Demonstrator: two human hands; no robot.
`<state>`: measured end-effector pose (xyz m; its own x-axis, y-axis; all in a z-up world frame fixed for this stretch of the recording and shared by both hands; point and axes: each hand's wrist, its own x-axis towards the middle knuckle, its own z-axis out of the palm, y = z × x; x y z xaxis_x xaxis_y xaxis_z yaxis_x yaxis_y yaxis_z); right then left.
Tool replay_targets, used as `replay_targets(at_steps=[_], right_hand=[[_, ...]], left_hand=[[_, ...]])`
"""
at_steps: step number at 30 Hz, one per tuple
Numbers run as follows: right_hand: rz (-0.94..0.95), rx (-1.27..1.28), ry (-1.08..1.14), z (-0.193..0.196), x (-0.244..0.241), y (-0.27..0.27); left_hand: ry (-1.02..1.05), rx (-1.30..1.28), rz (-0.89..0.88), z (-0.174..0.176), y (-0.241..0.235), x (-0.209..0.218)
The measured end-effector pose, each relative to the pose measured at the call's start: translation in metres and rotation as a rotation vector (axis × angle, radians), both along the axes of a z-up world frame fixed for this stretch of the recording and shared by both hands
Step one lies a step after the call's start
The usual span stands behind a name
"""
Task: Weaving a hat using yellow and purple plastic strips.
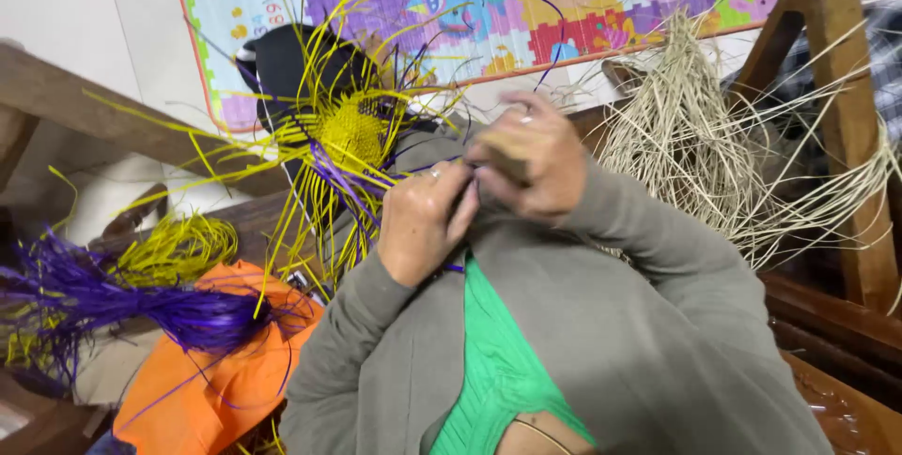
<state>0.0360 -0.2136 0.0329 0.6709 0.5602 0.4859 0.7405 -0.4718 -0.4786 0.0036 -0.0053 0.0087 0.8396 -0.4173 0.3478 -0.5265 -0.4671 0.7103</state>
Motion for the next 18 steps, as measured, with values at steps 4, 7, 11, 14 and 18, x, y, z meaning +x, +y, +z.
replay_targets(at_steps=[4,7,11,14,18], right_hand=[[-0.049,-0.169,-0.169,-0.002,0.008,0.017],[-0.108,-0.191,-0.289,0.003,0.011,0.027],[-0.146,-0.207,-0.362,-0.004,0.015,0.03],[-0.153,-0.215,-0.384,-0.007,0.019,0.029],[-0.144,-0.183,-0.415,-0.003,0.021,0.03]], left_hand=[[-0.156,0.101,0.019,-0.011,0.001,0.002],[-0.14,0.136,0.107,-0.018,0.003,0.005],[-0.11,0.009,0.149,-0.03,0.001,0.006],[-0.083,-0.05,0.165,-0.031,-0.001,0.008],[-0.064,-0.1,0.185,-0.024,-0.001,0.007]])
